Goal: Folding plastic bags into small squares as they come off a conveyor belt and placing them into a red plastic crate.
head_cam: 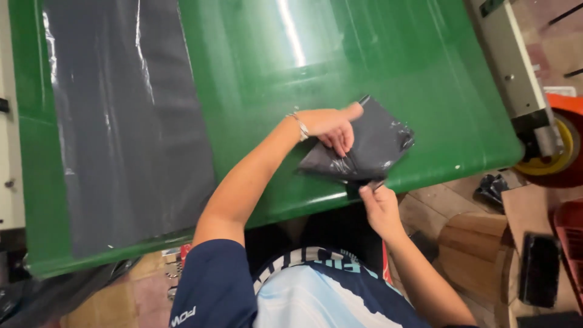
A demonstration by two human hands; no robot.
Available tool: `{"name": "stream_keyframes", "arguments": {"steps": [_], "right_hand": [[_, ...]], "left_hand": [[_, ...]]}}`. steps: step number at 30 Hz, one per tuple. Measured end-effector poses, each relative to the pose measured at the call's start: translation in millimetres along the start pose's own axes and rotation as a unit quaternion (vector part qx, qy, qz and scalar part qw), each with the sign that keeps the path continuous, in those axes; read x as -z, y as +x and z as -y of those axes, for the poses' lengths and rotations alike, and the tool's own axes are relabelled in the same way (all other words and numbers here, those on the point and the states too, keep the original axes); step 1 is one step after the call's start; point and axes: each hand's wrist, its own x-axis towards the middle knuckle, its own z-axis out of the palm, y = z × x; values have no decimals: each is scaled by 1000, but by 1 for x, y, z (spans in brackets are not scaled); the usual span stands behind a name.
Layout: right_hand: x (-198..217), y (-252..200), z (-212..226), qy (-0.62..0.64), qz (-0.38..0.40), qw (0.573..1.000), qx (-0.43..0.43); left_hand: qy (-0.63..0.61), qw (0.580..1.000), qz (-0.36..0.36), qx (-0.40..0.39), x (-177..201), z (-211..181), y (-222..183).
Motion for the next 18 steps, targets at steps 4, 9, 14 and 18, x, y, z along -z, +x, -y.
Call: {"name": "stream_keyframes", "arguments": {"steps": [4,9,14,18], "right_hand": [[-2,22,52,274,-128,947,-106],[31,46,54,431,-33,868,-244],[43,38,93,159,-118,977,-77],[27,56,128,-201,-149,950,185]], "left_hand": [[-136,985,-98,-34,13,33,11],[235,845,-453,-158,-17,59,26],[325,728,-574,-186,-38,77,49],[417,652,-597,-211,-44,75,49]]}}
